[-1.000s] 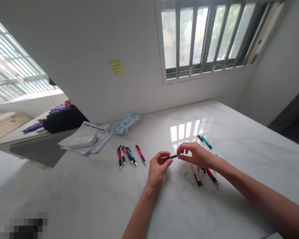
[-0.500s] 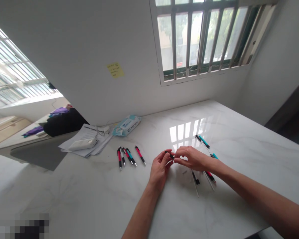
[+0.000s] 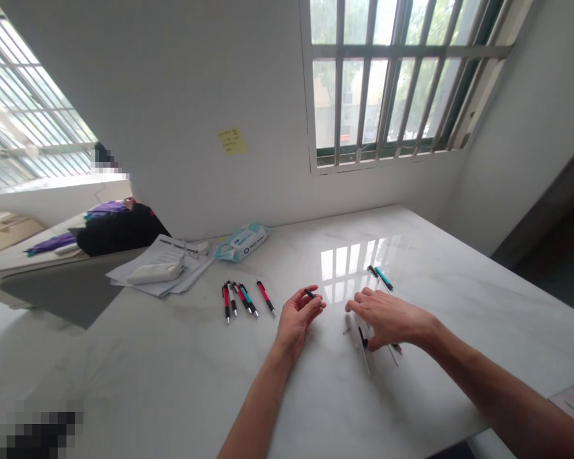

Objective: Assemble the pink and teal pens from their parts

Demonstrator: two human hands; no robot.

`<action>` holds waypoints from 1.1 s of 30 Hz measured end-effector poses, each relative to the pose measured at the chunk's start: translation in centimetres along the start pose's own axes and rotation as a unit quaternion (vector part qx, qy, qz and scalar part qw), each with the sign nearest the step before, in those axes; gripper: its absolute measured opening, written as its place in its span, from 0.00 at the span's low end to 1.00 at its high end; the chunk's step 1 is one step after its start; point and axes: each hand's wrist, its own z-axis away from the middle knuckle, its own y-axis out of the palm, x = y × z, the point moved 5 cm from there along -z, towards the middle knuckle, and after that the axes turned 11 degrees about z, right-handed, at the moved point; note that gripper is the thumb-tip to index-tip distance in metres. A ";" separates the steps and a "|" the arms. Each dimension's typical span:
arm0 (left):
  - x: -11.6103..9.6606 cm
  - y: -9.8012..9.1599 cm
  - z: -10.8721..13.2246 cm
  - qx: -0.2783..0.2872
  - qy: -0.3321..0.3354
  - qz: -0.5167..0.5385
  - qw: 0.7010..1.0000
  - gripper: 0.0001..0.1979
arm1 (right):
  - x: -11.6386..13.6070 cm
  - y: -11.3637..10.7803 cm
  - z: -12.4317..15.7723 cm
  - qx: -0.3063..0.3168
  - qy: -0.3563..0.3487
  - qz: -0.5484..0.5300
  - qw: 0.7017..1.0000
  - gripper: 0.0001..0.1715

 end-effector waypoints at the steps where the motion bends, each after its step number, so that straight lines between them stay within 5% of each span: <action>1: 0.0 0.1 0.0 0.003 -0.001 -0.004 1.000 0.27 | -0.1 -0.2 0.0 -0.004 -0.001 -0.006 1.000 0.41; 8: 0.5 0.3 0.1 0.017 -0.015 -0.075 0.997 0.29 | -0.9 -1.8 -0.8 -0.206 -0.006 -0.092 0.974 0.52; 12: 0.8 0.7 0.2 0.062 -0.026 -0.098 0.993 0.26 | 0.4 -1.8 -1.7 -0.244 -0.068 -0.122 0.960 0.51; 17: 0.9 0.9 0.2 0.084 -0.030 -0.098 0.991 0.25 | 0.6 -2.0 -1.8 -0.239 -0.057 -0.171 0.954 0.54; 23: 0.6 -0.7 -0.3 0.003 -0.002 -0.076 0.997 0.28 | -0.8 -1.3 -1.4 -0.090 -0.037 -0.198 0.975 0.18; 33: -0.2 -2.9 -0.5 -0.055 0.023 -0.066 0.996 0.32 | 2.6 3.1 -3.3 -0.014 -0.104 -0.229 0.968 0.11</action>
